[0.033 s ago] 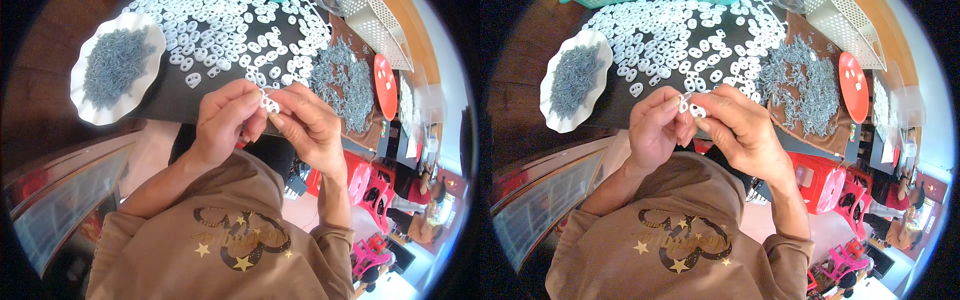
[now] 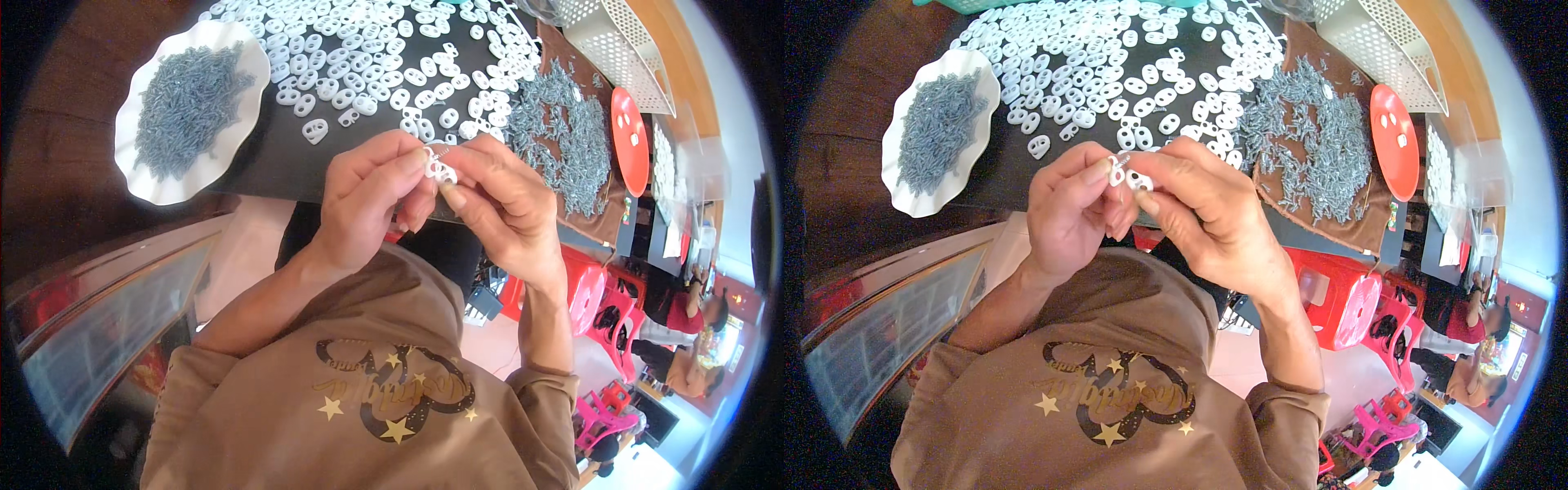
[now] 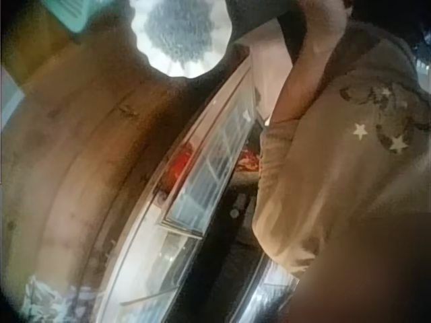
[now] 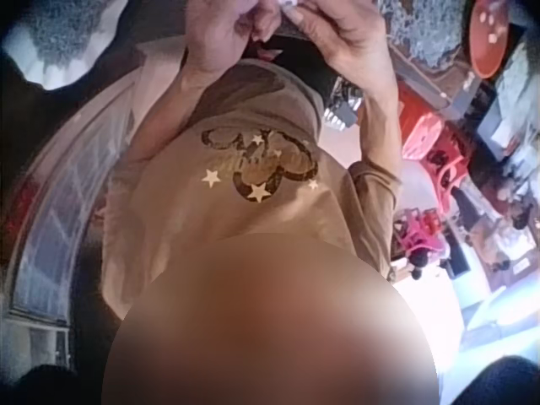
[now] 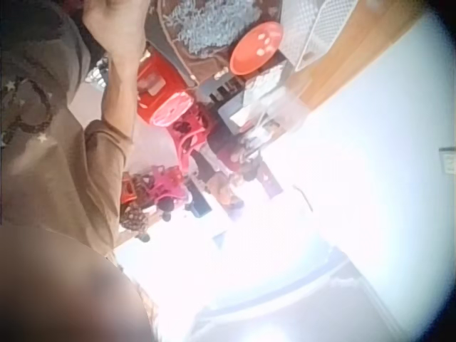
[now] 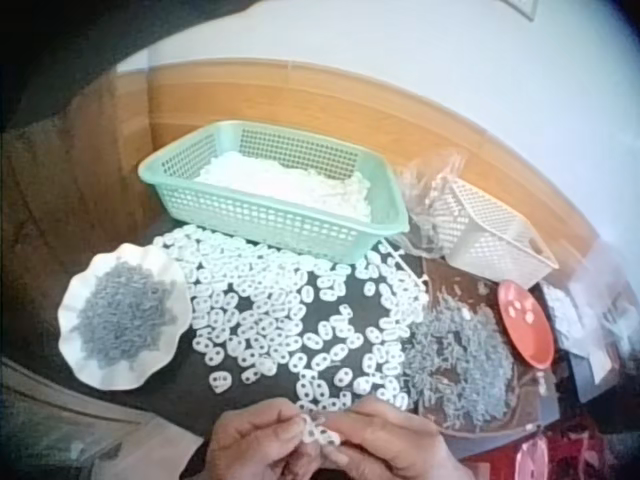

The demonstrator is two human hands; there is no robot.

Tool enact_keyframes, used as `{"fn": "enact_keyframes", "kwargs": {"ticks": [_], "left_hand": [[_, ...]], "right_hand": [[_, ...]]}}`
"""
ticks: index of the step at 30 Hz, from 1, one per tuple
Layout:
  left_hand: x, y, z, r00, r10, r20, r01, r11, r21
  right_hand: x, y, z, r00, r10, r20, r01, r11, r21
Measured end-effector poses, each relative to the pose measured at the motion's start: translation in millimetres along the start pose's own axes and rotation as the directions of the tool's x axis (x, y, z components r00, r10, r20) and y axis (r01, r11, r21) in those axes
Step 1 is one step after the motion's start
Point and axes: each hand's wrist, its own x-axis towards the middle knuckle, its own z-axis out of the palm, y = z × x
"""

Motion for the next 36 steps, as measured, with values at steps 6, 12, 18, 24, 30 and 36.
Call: {"fn": "enact_keyframes", "kwargs": {"ticks": [6, 12, 18, 24, 30, 36], "left_hand": [[-1, 3, -1, 0.997, -0.036, 0.066, 0.023, 0.983, 0.18], [-3, 2, -3, 0.985, 0.042, 0.164, -0.098, 0.93, 0.354], [-2, 2, -1, 0.986, 0.06, 0.156, -0.117, 0.913, 0.391], [0, -1, 2, 0.982, 0.128, 0.142, -0.179, 0.878, 0.444], [1, -2, 2, 0.982, 0.132, 0.136, -0.18, 0.869, 0.461], [1, -1, 1, 0.987, 0.097, 0.131, -0.148, 0.869, 0.472]], "right_hand": [[0, -8, -5, 0.985, 0.173, -0.012, -0.171, 0.978, 0.122], [2, -11, -24, 0.887, 0.46, 0.046, -0.436, 0.798, 0.415], [3, -10, -20, 0.903, 0.428, -0.028, -0.377, 0.824, 0.423], [0, -11, -14, 0.904, 0.412, -0.113, -0.333, 0.846, 0.418], [-1, -11, -10, 0.898, 0.409, -0.16, -0.324, 0.863, 0.387], [-2, -8, -7, 0.901, 0.389, -0.192, -0.307, 0.884, 0.353]]}}
